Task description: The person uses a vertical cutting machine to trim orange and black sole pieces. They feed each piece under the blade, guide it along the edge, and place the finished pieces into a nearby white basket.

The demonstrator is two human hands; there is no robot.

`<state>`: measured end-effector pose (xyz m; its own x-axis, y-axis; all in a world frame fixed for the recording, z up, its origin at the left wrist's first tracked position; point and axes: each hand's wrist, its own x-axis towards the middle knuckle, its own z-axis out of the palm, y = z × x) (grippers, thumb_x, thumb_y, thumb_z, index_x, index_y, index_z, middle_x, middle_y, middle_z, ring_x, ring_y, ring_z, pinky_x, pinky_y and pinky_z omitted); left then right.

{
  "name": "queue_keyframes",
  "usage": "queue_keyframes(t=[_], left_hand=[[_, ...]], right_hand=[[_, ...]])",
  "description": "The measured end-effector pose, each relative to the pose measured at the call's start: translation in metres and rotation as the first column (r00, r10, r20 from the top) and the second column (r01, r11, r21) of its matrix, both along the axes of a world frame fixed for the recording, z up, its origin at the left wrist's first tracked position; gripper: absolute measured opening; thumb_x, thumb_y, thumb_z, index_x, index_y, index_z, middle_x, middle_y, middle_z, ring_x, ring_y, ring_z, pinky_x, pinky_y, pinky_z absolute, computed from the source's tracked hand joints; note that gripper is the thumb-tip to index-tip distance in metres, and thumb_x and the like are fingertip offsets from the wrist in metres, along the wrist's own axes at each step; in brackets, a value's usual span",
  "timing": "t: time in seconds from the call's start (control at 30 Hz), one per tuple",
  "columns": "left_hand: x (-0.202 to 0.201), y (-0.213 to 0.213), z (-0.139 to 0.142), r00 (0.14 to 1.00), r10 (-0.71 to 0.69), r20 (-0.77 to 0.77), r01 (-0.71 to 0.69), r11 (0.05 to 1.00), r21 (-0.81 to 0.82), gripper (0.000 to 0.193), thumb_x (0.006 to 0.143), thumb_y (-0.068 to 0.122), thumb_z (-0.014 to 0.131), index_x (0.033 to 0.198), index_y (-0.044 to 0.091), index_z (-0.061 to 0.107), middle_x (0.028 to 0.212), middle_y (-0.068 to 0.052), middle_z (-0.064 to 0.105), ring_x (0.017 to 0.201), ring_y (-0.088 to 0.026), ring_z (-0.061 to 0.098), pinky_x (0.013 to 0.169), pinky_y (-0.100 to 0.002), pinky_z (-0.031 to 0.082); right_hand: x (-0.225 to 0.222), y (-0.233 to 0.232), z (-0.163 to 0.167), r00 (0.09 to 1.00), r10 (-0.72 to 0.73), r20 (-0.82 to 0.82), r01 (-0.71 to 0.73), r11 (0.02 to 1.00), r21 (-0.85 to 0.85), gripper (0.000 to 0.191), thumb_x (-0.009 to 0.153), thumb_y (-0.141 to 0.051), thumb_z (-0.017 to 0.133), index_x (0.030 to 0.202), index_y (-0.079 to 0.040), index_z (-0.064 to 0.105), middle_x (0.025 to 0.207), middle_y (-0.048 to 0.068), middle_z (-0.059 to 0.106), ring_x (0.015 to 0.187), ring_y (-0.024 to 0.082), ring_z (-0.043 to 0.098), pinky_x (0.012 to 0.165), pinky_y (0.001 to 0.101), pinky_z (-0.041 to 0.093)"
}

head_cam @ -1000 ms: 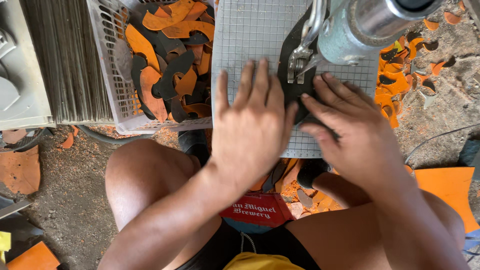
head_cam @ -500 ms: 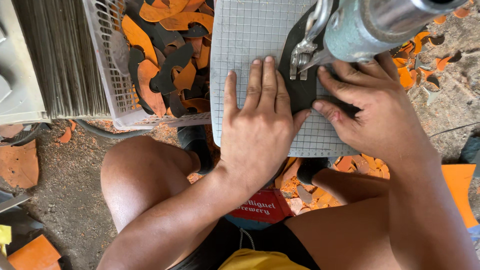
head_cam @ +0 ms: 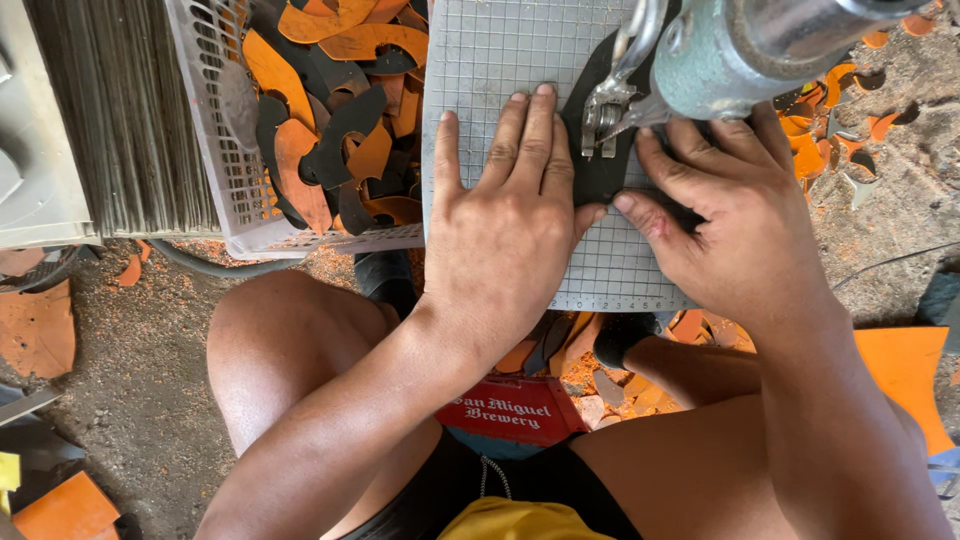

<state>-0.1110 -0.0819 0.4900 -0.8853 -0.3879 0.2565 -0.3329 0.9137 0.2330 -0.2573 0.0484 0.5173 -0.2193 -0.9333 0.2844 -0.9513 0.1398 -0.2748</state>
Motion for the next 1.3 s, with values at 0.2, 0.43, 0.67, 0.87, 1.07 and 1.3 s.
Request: queue_keyframes(t=[0.2, 0.43, 0.67, 0.87, 1.07, 1.3], left_hand=[[-0.002, -0.009, 0.0, 0.999, -0.035, 0.028, 0.035, 0.999, -0.015, 0.069, 0.093, 0.046, 0.067, 0.14, -0.005, 0.06, 0.154, -0.016, 0.051, 0.141, -0.026, 0.051, 0.119, -0.068, 0.025], [-0.004, -0.018, 0.001, 0.996, -0.069, 0.054, 0.07, 0.997, -0.011, 0.065, 0.093, 0.042, 0.068, 0.14, -0.003, 0.06, 0.157, -0.014, 0.048, 0.144, -0.026, 0.048, 0.118, -0.069, 0.023], [-0.009, -0.027, 0.0, 0.995, -0.088, 0.049, 0.089, 0.996, -0.022, 0.067, 0.093, 0.04, 0.068, 0.144, -0.001, 0.058, 0.157, -0.011, 0.048, 0.144, -0.026, 0.047, 0.118, -0.071, 0.022], [-0.013, -0.034, -0.002, 0.993, -0.105, 0.062, 0.106, 0.994, -0.023, 0.065, 0.092, 0.039, 0.069, 0.144, 0.001, 0.058, 0.157, -0.01, 0.047, 0.144, -0.027, 0.045, 0.117, -0.073, 0.022], [-0.019, -0.044, -0.004, 0.987, -0.141, 0.072, 0.143, 0.99, -0.02, 0.065, 0.091, 0.04, 0.069, 0.144, 0.005, 0.058, 0.157, -0.007, 0.047, 0.145, -0.026, 0.044, 0.116, -0.073, 0.022], [-0.02, -0.052, -0.003, 0.985, -0.164, 0.058, 0.164, 0.986, 0.015, 0.065, 0.091, 0.037, 0.07, 0.147, 0.007, 0.056, 0.158, -0.005, 0.046, 0.147, -0.024, 0.04, 0.116, -0.074, 0.019]], right_hand=[[0.003, -0.001, -0.001, 1.0, -0.005, -0.022, 0.005, 1.0, -0.011, 0.036, 0.088, -0.013, 0.078, 0.114, 0.011, 0.073, 0.115, 0.02, 0.071, 0.115, 0.035, 0.062, 0.109, 0.051, 0.045], [0.008, -0.002, -0.003, 0.996, -0.023, -0.085, 0.02, 0.999, -0.03, 0.03, 0.093, -0.007, 0.071, 0.119, 0.009, 0.072, 0.117, 0.019, 0.07, 0.119, 0.034, 0.062, 0.113, 0.0511, 0.043], [0.013, -0.006, -0.001, 0.989, -0.054, -0.135, 0.057, 0.998, 0.013, 0.032, 0.094, -0.008, 0.069, 0.12, 0.011, 0.071, 0.115, 0.021, 0.07, 0.111, 0.036, 0.063, 0.106, 0.0503, 0.048], [0.017, -0.008, 0.0, 0.984, -0.082, -0.158, 0.087, 0.996, 0.025, 0.031, 0.092, -0.008, 0.07, 0.116, 0.012, 0.071, 0.112, 0.022, 0.071, 0.106, 0.037, 0.063, 0.101, 0.0486, 0.051], [0.019, -0.008, -0.002, 0.974, -0.102, -0.2, 0.105, 0.994, 0.005, 0.03, 0.093, -0.008, 0.07, 0.117, 0.01, 0.072, 0.115, 0.02, 0.071, 0.11, 0.037, 0.064, 0.104, 0.0495, 0.051], [0.02, -0.009, -0.004, 0.966, -0.121, -0.226, 0.124, 0.992, -0.004, 0.03, 0.092, -0.009, 0.07, 0.116, 0.009, 0.072, 0.115, 0.022, 0.072, 0.108, 0.038, 0.066, 0.105, 0.0501, 0.052]])
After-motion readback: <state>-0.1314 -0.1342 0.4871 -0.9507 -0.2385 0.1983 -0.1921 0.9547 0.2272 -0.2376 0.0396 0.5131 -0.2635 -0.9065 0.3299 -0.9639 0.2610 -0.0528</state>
